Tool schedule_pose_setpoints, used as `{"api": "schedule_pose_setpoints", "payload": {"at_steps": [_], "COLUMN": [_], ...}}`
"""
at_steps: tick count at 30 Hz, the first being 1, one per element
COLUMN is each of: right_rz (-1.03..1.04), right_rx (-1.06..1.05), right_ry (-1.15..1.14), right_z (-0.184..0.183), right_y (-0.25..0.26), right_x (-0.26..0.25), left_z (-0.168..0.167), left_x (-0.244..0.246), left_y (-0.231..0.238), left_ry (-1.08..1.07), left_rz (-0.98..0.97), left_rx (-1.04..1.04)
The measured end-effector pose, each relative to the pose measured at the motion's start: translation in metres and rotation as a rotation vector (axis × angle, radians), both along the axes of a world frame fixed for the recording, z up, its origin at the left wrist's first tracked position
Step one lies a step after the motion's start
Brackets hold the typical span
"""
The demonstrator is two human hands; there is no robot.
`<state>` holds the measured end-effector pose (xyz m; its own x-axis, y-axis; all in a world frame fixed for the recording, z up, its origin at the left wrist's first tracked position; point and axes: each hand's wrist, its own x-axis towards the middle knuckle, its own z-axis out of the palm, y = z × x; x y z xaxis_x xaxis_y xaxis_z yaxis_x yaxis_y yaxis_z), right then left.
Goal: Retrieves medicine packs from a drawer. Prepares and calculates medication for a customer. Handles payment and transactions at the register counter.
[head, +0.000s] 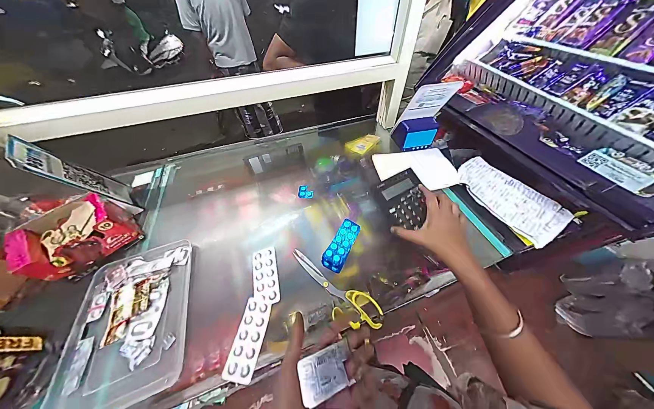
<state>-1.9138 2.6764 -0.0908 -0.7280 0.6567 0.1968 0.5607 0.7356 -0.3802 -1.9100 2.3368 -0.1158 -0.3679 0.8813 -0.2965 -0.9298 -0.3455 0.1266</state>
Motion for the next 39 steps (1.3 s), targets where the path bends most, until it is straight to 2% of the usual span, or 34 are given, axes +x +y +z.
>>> {"api": "schedule_pose_setpoints", "payload": {"at_steps": [4, 9, 13, 17, 26, 39], "right_rz": [-0.032, 0.193, 0.343, 0.412, 0.388, 0.367], "right_rx": [0.019, 0.019, 0.110, 0.108, 0.153, 0.167], "right_ry": [0.015, 0.227, 0.273, 0.310, 0.344, 0.357], "right_z": [-0.030, -0.050, -0.059, -0.057, -0.059, -0.060], "right_y": [-0.037, -0.003, 0.027, 0.037, 0.033, 0.031], "right_x": [0.041, 0.072, 0.074, 0.068, 0.067, 0.066], "left_z": [-0.002, -0.015, -0.007, 0.013, 0.026, 0.019], "left_x": [-0.004, -0.013, -0.023, -0.031, -0.040, -0.046], "left_y": [0.030, 0.070, 0.099, 0.116, 0.121, 0.116], "left_ry": [-0.013, 0.107, 0.160, 0.258, 0.412, 0.437], "left_rz": [0.095, 0.177, 0.176, 0.160, 0.136, 0.123], "left_rx": [0.161, 0.409, 0.411, 0.422, 0.483, 0.464]}}
